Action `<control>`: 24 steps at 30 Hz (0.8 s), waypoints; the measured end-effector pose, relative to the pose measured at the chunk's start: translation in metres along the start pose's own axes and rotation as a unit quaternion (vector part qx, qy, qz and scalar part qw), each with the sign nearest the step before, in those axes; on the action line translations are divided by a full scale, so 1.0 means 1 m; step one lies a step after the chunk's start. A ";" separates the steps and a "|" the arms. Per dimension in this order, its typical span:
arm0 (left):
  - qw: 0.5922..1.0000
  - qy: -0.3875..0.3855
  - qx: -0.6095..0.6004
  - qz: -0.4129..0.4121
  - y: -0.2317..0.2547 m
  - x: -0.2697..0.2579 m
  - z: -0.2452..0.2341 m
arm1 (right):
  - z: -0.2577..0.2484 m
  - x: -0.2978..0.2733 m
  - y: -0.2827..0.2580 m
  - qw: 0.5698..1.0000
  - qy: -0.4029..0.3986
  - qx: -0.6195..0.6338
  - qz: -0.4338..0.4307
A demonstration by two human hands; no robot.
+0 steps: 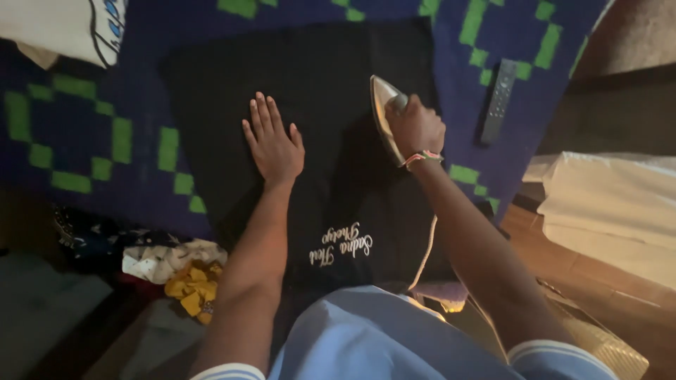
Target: Ironing and folding black t-shirts on a bed.
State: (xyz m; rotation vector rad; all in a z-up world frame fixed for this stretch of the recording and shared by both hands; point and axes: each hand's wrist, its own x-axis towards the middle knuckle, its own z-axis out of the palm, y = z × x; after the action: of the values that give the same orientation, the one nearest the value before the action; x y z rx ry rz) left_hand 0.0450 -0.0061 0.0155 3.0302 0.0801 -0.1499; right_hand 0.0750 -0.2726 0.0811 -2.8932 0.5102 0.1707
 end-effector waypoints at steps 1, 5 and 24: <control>1.000 0.002 0.001 -0.002 0.001 0.008 -0.001 | 0.001 0.013 -0.005 1.000 0.001 0.002 -0.003; 1.000 -0.010 0.001 -0.028 0.003 0.022 -0.003 | 0.006 0.052 -0.021 1.000 0.017 0.003 -0.001; 0.999 -0.021 -0.003 -0.043 0.001 0.031 0.002 | 0.003 0.012 -0.069 0.985 -0.083 0.064 -0.134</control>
State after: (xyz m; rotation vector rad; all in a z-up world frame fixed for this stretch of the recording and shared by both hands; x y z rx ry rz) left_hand 0.0758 -0.0055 0.0102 3.0160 0.2083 -0.2213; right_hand 0.1101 -0.2119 0.0887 -2.7550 0.0966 0.3211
